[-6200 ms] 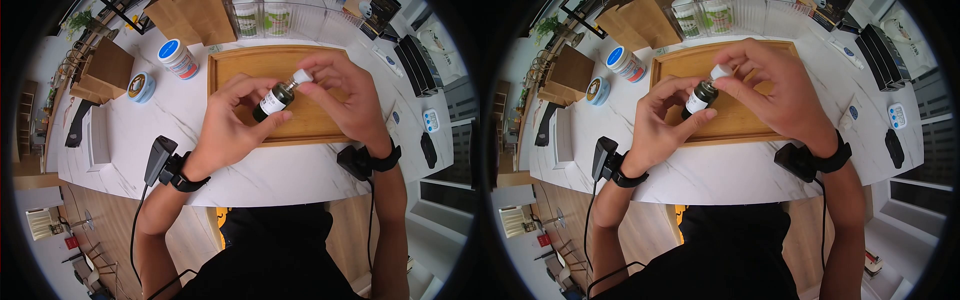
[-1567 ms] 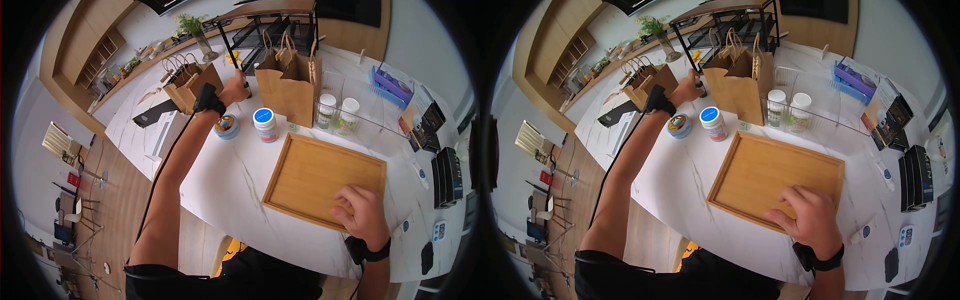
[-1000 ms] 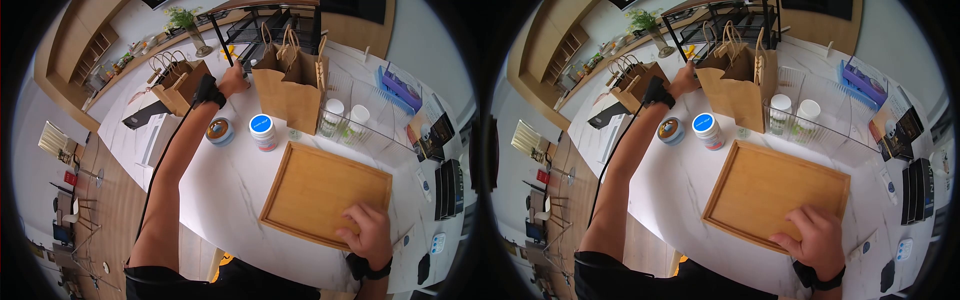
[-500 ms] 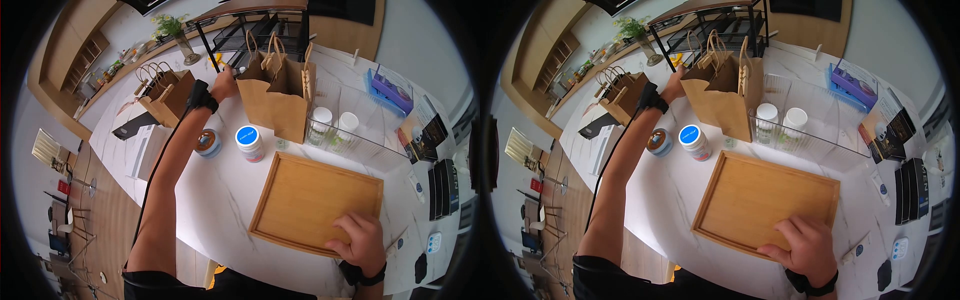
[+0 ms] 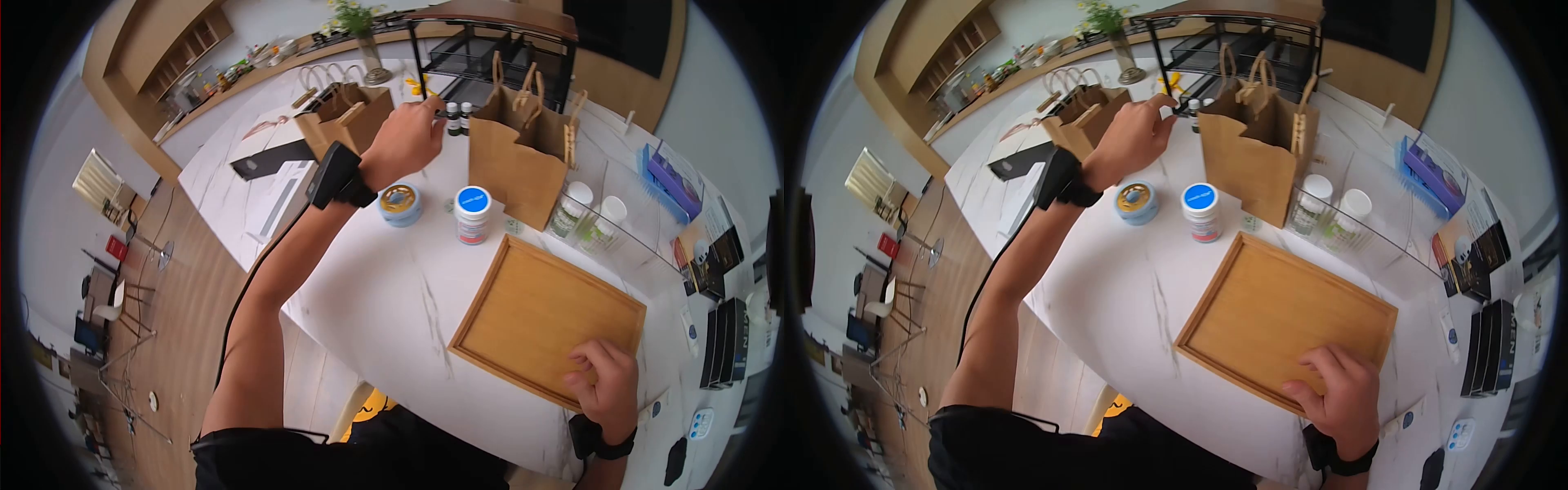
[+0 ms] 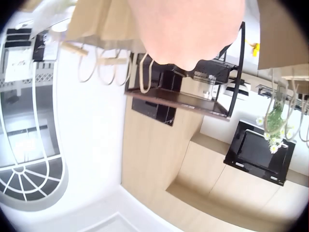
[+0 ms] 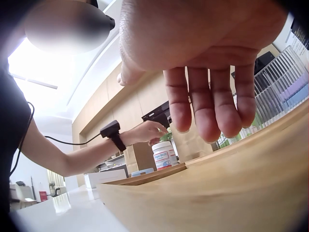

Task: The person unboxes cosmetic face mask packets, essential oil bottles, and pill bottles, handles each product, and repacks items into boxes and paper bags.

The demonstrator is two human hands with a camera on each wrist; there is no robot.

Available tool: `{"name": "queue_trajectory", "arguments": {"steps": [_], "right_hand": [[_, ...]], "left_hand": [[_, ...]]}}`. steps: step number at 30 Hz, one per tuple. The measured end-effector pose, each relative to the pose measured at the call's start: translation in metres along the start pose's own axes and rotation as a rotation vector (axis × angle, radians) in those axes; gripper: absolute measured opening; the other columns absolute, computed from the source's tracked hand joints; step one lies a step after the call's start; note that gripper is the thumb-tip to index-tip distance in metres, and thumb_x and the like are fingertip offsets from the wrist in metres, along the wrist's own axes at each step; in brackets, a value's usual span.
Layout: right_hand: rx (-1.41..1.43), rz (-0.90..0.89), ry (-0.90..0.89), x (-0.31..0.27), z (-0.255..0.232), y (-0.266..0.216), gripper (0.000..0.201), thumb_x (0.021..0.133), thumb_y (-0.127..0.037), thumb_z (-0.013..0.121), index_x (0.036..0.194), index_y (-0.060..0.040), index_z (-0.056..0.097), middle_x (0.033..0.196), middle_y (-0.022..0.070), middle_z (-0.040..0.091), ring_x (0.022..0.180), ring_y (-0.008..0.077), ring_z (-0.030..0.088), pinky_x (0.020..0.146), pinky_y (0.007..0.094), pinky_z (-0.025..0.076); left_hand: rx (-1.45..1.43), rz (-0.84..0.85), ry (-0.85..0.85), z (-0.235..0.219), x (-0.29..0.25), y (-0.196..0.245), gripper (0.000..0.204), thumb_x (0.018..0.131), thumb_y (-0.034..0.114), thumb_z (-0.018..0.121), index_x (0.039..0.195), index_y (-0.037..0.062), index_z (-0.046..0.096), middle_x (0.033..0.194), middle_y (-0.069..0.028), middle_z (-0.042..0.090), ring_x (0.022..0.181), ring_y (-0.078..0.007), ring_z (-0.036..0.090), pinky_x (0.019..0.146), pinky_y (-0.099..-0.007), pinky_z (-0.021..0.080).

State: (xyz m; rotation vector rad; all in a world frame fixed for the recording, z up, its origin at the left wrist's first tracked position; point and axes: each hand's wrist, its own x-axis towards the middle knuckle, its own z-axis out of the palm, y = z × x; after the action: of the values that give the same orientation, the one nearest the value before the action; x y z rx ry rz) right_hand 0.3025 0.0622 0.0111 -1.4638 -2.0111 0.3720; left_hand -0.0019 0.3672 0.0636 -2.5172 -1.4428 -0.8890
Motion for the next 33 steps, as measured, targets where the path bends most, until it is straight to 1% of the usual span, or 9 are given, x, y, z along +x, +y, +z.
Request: {"name": "queue_trajectory", "arguments": {"steps": [4, 7, 11, 13, 16, 19, 28, 30, 33], "right_hand": [[0.050, 0.013, -0.002, 0.000, 0.004, -0.003, 0.030, 0.080, -0.028, 0.076, 0.087, -0.0025, 0.063, 0.076, 0.0125, 0.063, 0.068, 0.0301, 0.063, 0.060, 0.0365, 0.049], [0.059, 0.017, 0.003, 0.000, 0.004, -0.004, 0.021, 0.081, -0.019, 0.073, 0.088, -0.0012, 0.063, 0.076, 0.0134, 0.063, 0.067, 0.0294, 0.062, 0.060, 0.0353, 0.049], [0.080, 0.018, 0.009, 0.001, 0.005, -0.006, 0.014, 0.081, -0.011, 0.068, 0.087, 0.0002, 0.062, 0.076, 0.0142, 0.062, 0.065, 0.0288, 0.060, 0.061, 0.0336, 0.048], [0.093, 0.015, 0.015, 0.000, 0.007, -0.006, 0.013, 0.081, -0.011, 0.067, 0.087, 0.0004, 0.062, 0.076, 0.0144, 0.062, 0.066, 0.0286, 0.060, 0.061, 0.0338, 0.048], [0.090, 0.004, 0.028, 0.000, 0.008, -0.003, 0.012, 0.082, -0.010, 0.065, 0.086, 0.0007, 0.061, 0.076, 0.0146, 0.062, 0.066, 0.0285, 0.060, 0.062, 0.0342, 0.048], [0.067, 0.001, 0.024, 0.000, 0.007, -0.004, 0.011, 0.083, -0.010, 0.063, 0.086, 0.0010, 0.061, 0.076, 0.0148, 0.061, 0.067, 0.0287, 0.061, 0.063, 0.0345, 0.048], [0.053, 0.009, 0.042, 0.001, 0.005, -0.001, 0.010, 0.088, -0.008, 0.060, 0.086, 0.0023, 0.060, 0.075, 0.0152, 0.061, 0.068, 0.0291, 0.060, 0.064, 0.0344, 0.047], [0.052, 0.016, 0.039, 0.000, 0.004, -0.003, 0.009, 0.088, -0.006, 0.060, 0.086, 0.0025, 0.060, 0.074, 0.0153, 0.061, 0.067, 0.0290, 0.059, 0.064, 0.0344, 0.047], [0.031, 0.051, 0.068, 0.000, 0.003, -0.008, 0.007, 0.089, -0.004, 0.062, 0.087, 0.0026, 0.061, 0.076, 0.0146, 0.062, 0.069, 0.0270, 0.060, 0.066, 0.0339, 0.047]], "left_hand": [[0.180, 0.179, 0.365, -0.061, -0.046, -0.005, 0.026, 0.086, 0.026, 0.073, 0.104, 0.0092, 0.067, 0.092, -0.0110, 0.065, 0.090, -0.0313, 0.061, 0.077, -0.0411, 0.050], [0.337, 0.072, 0.441, -0.094, -0.089, -0.041, 0.032, 0.084, 0.026, 0.074, 0.108, 0.0074, 0.066, 0.103, -0.0127, 0.063, 0.100, -0.0334, 0.059, 0.085, -0.0403, 0.049], [0.439, -0.100, 0.309, -0.117, -0.156, -0.109, 0.062, 0.078, 0.039, 0.079, 0.124, 0.0033, 0.058, 0.115, -0.0198, 0.060, 0.107, -0.0377, 0.057, 0.093, -0.0440, 0.047], [0.283, -0.510, 0.010, -0.121, -0.186, -0.130, 0.089, 0.071, 0.051, 0.083, 0.135, -0.0013, 0.049, 0.120, -0.0242, 0.058, 0.115, -0.0398, 0.057, 0.097, -0.0436, 0.048], [0.154, -0.702, -0.101, -0.115, -0.217, -0.148, 0.113, 0.064, 0.058, 0.086, 0.145, -0.0045, 0.037, 0.128, -0.0290, 0.053, 0.121, -0.0411, 0.055, 0.101, -0.0429, 0.048], [0.070, -0.725, -0.046, -0.100, -0.240, -0.157, 0.121, 0.062, 0.056, 0.087, 0.148, -0.0072, 0.030, 0.133, -0.0314, 0.049, 0.123, -0.0411, 0.055, 0.102, -0.0414, 0.048], [-0.027, -0.621, 0.349, -0.082, -0.260, -0.147, 0.102, 0.063, 0.033, 0.088, 0.144, -0.0007, 0.036, 0.133, -0.0239, 0.047, 0.119, -0.0359, 0.057, 0.098, -0.0412, 0.050], [-0.664, -0.626, 0.359, -0.106, -0.254, -0.106, 0.097, 0.065, 0.024, 0.088, 0.145, 0.0018, 0.038, 0.134, -0.0208, 0.047, 0.125, -0.0306, 0.053, 0.101, -0.0427, 0.048], [-0.741, -0.404, 0.210, -0.132, -0.237, -0.043, 0.096, 0.066, 0.018, 0.087, 0.146, 0.0042, 0.038, 0.135, -0.0165, 0.047, 0.130, -0.0266, 0.048, 0.105, -0.0440, 0.043]]}}
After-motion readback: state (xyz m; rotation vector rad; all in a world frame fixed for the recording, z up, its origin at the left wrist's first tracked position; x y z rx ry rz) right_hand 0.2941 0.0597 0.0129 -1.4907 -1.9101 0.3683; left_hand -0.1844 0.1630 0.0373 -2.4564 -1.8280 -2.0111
